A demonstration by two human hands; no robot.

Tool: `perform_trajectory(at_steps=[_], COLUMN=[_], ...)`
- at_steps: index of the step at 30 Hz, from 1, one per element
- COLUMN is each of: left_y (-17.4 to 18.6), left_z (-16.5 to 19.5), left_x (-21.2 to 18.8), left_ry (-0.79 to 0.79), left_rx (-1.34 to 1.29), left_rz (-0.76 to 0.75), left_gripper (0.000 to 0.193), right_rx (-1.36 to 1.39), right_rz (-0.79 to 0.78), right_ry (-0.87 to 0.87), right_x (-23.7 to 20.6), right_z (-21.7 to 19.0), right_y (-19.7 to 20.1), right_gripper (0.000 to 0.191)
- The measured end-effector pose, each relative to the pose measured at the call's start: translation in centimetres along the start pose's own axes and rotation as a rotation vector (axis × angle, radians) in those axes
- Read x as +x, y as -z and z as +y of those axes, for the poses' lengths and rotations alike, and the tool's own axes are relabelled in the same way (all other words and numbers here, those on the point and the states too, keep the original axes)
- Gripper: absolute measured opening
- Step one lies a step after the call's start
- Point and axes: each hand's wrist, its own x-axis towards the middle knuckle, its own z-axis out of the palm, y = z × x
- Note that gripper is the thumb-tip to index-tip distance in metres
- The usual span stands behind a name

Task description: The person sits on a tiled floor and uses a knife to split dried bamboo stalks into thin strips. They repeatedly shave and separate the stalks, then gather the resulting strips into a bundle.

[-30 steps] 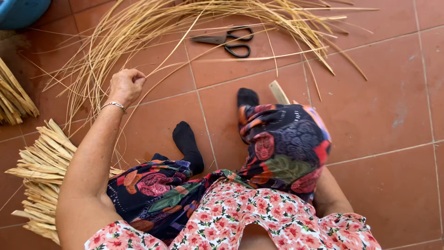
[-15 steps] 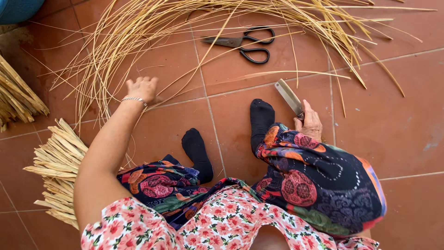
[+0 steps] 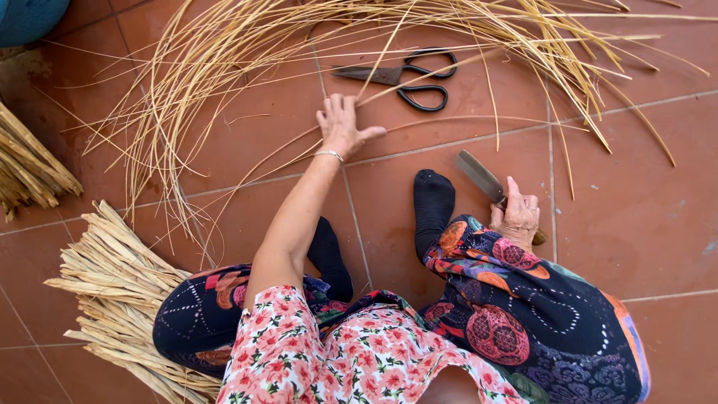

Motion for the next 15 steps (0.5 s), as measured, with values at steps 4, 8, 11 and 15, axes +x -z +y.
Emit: perform_trajectory(at_steps=[4,8,11,15], left_y=[-2.3,-3.2,-2.2,0.2], left_z=[1.5,1.3,1.0,1.0], left_x=[-1.2,-0.3,1.6,5.6], left_ry=[-0.272,-0.325,-0.348,-0.403], left_rx=[0.078,0.143,0.114,0.039], left_rz=[-0.013,-0.037,0.012,0.057], left_gripper=[0.070,0.025,0.029,0.031], right_rx=[0.022,0.089,0.124,0.155], right_rz=[0.004,0.001,-0.006,-0.014], right_ry=[0.088,0.107,0.140,0.119], right_x=[0.5,0.8,1.0,1.1], right_z=[-0.4,-1.1,-1.5,-2.0], right_y=[0.4,0.7,1.0,1.1], right_gripper=[0.080,0.077,0.078,0.077])
